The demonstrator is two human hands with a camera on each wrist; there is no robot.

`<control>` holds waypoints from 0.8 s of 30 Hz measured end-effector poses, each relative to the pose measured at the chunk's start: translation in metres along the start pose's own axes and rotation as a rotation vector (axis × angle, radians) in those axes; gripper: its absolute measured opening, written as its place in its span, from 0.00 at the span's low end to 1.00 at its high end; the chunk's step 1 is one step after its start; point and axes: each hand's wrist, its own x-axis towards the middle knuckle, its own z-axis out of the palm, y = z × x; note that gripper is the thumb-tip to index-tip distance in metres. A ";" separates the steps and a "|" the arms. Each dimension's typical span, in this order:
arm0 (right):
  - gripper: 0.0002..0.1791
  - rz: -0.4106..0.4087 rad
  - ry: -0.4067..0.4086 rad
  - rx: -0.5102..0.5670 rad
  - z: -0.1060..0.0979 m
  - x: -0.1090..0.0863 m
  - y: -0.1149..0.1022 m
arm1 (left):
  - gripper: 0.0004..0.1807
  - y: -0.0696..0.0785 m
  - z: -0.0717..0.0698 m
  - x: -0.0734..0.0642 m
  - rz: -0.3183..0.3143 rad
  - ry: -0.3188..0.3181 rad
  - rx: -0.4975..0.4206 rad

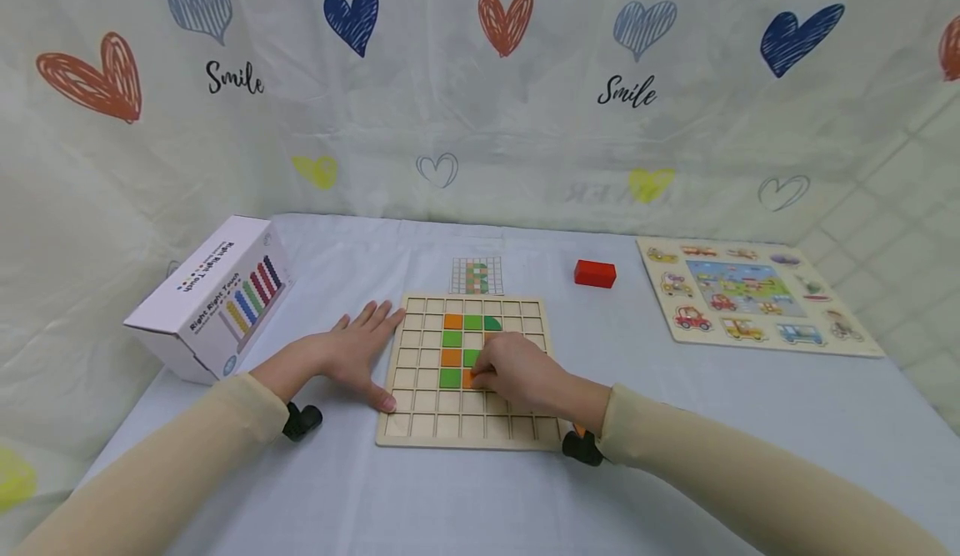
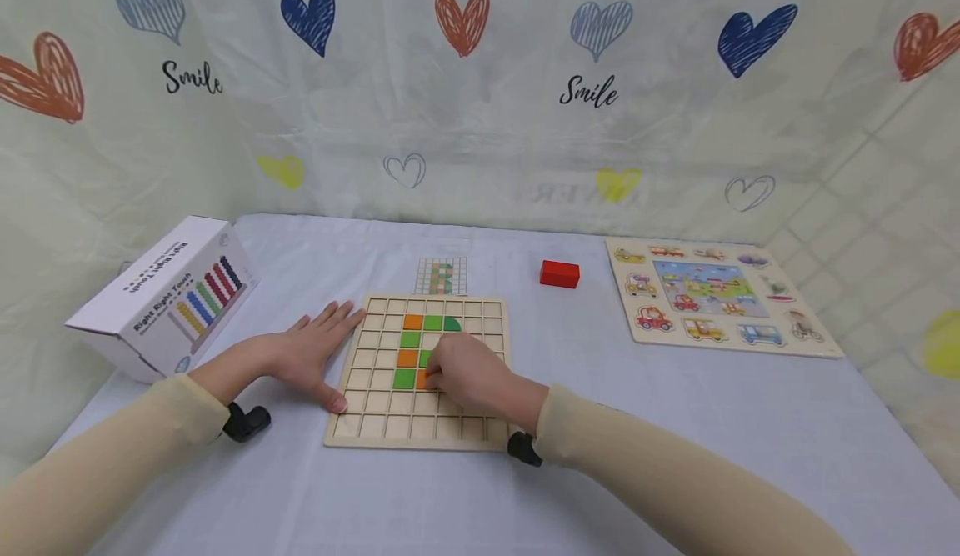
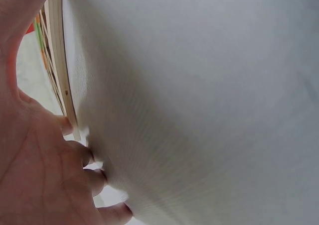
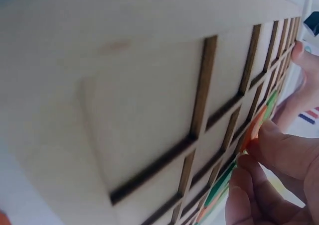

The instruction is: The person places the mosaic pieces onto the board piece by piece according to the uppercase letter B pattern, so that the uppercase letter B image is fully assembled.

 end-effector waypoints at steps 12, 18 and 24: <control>0.10 -0.027 -0.013 0.040 -0.017 -0.008 0.012 | 0.78 0.001 -0.001 -0.001 -0.004 -0.003 -0.025; 0.10 0.046 0.022 0.066 -0.035 -0.025 0.042 | 0.79 0.000 -0.001 -0.001 0.003 -0.010 -0.019; 0.09 0.124 0.039 0.072 -0.044 -0.046 0.081 | 0.79 0.001 -0.002 0.000 0.006 -0.013 -0.014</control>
